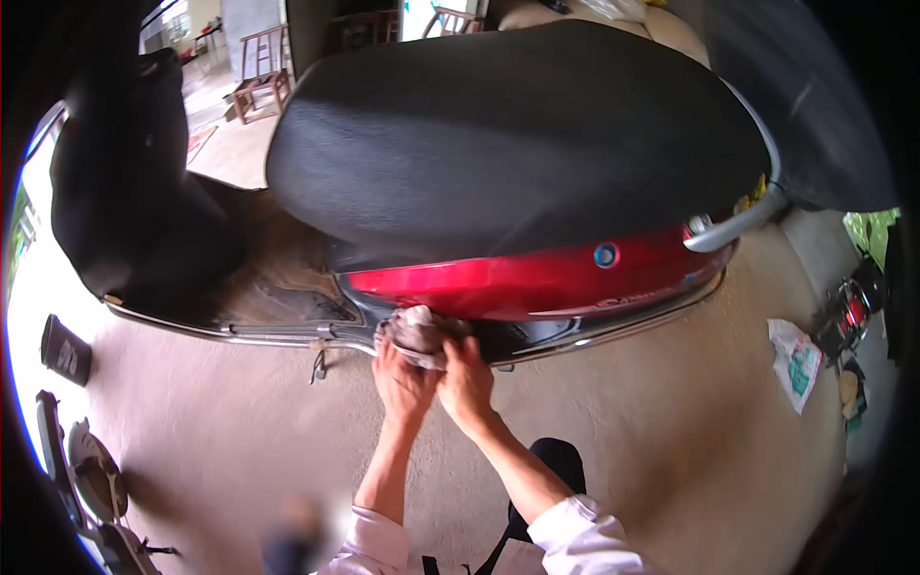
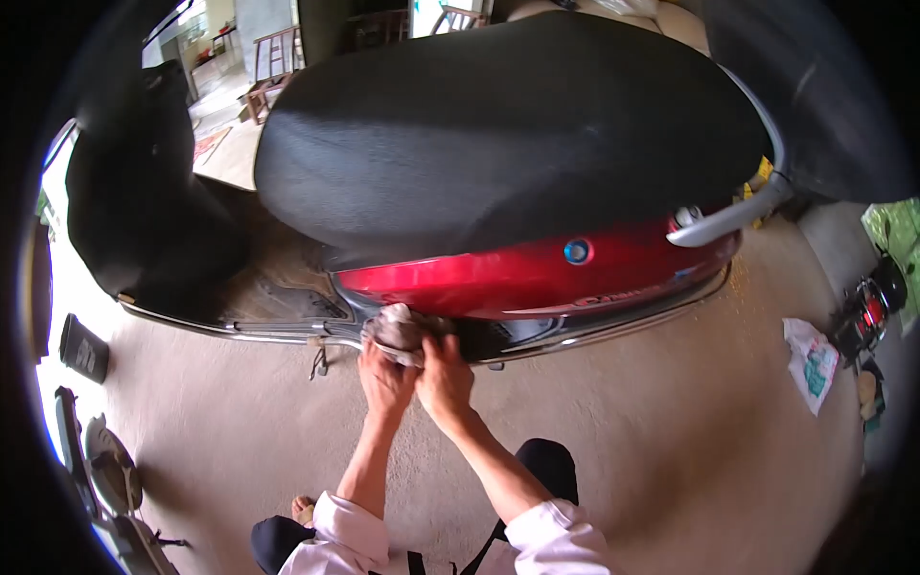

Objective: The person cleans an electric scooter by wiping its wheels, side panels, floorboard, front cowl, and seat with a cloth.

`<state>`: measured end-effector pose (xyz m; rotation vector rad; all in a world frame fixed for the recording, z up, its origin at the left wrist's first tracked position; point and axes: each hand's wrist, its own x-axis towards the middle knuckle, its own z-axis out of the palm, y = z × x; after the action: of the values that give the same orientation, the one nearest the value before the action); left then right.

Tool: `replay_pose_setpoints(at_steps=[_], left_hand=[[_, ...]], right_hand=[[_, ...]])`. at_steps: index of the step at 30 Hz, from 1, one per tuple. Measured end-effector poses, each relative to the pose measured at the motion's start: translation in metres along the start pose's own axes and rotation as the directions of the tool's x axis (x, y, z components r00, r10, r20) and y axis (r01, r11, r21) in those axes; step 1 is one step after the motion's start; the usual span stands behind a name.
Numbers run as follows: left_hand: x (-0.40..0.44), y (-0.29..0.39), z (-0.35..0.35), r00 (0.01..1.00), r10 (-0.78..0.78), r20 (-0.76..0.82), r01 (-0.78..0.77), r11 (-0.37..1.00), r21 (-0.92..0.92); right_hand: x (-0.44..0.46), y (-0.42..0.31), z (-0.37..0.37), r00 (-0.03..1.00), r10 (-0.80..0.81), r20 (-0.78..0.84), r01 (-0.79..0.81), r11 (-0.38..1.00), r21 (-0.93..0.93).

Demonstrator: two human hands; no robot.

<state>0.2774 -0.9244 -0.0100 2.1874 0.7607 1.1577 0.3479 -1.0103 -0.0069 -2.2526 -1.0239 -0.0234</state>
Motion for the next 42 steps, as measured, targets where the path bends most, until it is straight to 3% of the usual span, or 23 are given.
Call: replay_pose_setpoints(at_steps=[2, 3, 5, 6, 9, 10, 12, 14, 16, 17, 20, 22, 24, 28, 31, 32, 34, 35, 36, 37, 38, 40, 42], left_hand=[[0.002, 0.010, 0.006, 1.000, -0.005, -0.023, 0.008, 0.993, 0.118], [0.000, 0.013, 0.013, 1.000, -0.018, -0.001, 0.018, 0.992, 0.125], [-0.005, 0.021, 0.036, 0.997, 0.044, -0.064, -0.038, 0.996, 0.082], [-0.002, 0.037, 0.039, 0.995, 0.091, 0.031, -0.092, 0.995, 0.035], [-0.017, 0.088, 0.078, 0.984, 0.122, 0.133, -0.100, 0.981, -0.165], [-0.016, 0.105, 0.092, 0.974, 0.152, 0.169, -0.114, 0.970, -0.214], [-0.021, 0.137, 0.105, 0.990, 0.065, 0.124, -0.037, 0.975, -0.218], [-0.022, 0.140, 0.102, 0.990, 0.122, 0.064, -0.101, 0.958, -0.269], [-0.019, 0.129, 0.095, 0.978, 0.163, 0.129, -0.122, 0.953, -0.279], [-0.022, 0.124, 0.086, 0.967, 0.142, 0.211, -0.115, 0.984, -0.136], [-0.013, 0.107, 0.068, 0.912, 0.157, 0.379, -0.219, 0.968, 0.126], [-0.021, 0.084, 0.068, 0.927, 0.187, 0.326, -0.274, 0.930, 0.246], [-0.025, 0.067, 0.055, 0.925, 0.172, 0.339, -0.282, 0.909, 0.307], [-0.038, 0.014, 0.022, 0.973, -0.035, 0.226, -0.059, 0.917, 0.394], [-0.041, 0.012, 0.028, 0.995, -0.001, 0.097, -0.019, 0.979, 0.204], [-0.042, 0.013, 0.034, 0.997, 0.033, 0.064, -0.039, 0.994, 0.100], [-0.040, 0.035, 0.048, 0.993, 0.045, 0.112, -0.032, 0.993, -0.113], [-0.041, 0.056, 0.060, 0.987, 0.105, 0.122, -0.085, 0.983, -0.160], [-0.047, 0.063, 0.088, 0.936, 0.351, -0.031, -0.350, 0.918, -0.184], [-0.038, 0.105, 0.093, 0.960, 0.265, 0.090, -0.241, 0.946, -0.215], [-0.029, 0.138, 0.102, 0.934, 0.311, 0.177, -0.276, 0.940, -0.200], [-0.028, 0.194, 0.119, 0.965, 0.253, 0.063, -0.246, 0.964, -0.099], [-0.032, 0.219, 0.134, 0.900, 0.395, 0.184, -0.374, 0.917, -0.139]], right_hand=[[0.010, 0.016, 0.002, 0.999, 0.000, -0.050, 0.004, 0.998, 0.066], [0.010, 0.024, -0.010, 0.996, 0.089, 0.016, -0.090, 0.962, 0.257], [0.008, 0.052, -0.029, 0.959, 0.276, 0.059, -0.257, 0.768, 0.587], [0.004, 0.061, -0.042, 0.946, 0.315, 0.072, -0.247, 0.563, 0.789], [-0.009, 0.091, -0.085, 0.868, 0.495, -0.034, -0.137, 0.306, 0.942], [-0.016, 0.100, -0.109, 0.818, 0.569, -0.089, -0.150, 0.360, 0.921], [-0.029, 0.107, -0.140, 0.732, 0.594, -0.333, 0.042, 0.449, 0.893], [-0.036, 0.099, -0.155, 0.785, 0.467, -0.408, 0.169, 0.473, 0.865], [-0.032, 0.096, -0.135, 0.732, 0.413, -0.542, 0.204, 0.627, 0.752], [-0.026, 0.092, -0.126, 0.747, 0.404, -0.528, 0.205, 0.615, 0.761], [-0.013, 0.077, -0.101, 0.835, 0.022, -0.550, 0.135, 0.960, 0.244], [-0.009, 0.067, -0.069, 0.856, 0.012, -0.517, 0.040, 0.995, 0.090], [-0.010, 0.051, -0.058, 0.911, 0.062, -0.407, -0.012, 0.992, 0.125], [-0.010, 0.024, -0.021, 0.972, -0.103, -0.212, 0.170, 0.929, 0.329], [-0.009, 0.024, -0.021, 0.988, 0.017, -0.154, 0.053, 0.897, 0.439], [-0.007, 0.041, -0.018, 0.987, 0.067, -0.148, 0.024, 0.841, 0.541], [-0.010, 0.072, -0.034, 0.962, 0.273, 0.013, -0.145, 0.469, 0.871], [-0.010, 0.088, -0.050, 0.934, 0.355, -0.035, -0.132, 0.434, 0.891], [-0.010, 0.100, -0.077, 0.897, 0.435, -0.076, -0.116, 0.400, 0.909], [-0.009, 0.112, -0.109, 0.862, 0.500, -0.087, -0.100, 0.335, 0.937], [-0.006, 0.129, -0.141, 0.820, 0.564, -0.093, -0.077, 0.270, 0.960], [0.002, 0.199, -0.173, 0.864, 0.500, -0.054, -0.061, 0.211, 0.976], [0.021, 0.203, -0.215, 0.769, 0.617, -0.170, 0.024, 0.238, 0.971]])
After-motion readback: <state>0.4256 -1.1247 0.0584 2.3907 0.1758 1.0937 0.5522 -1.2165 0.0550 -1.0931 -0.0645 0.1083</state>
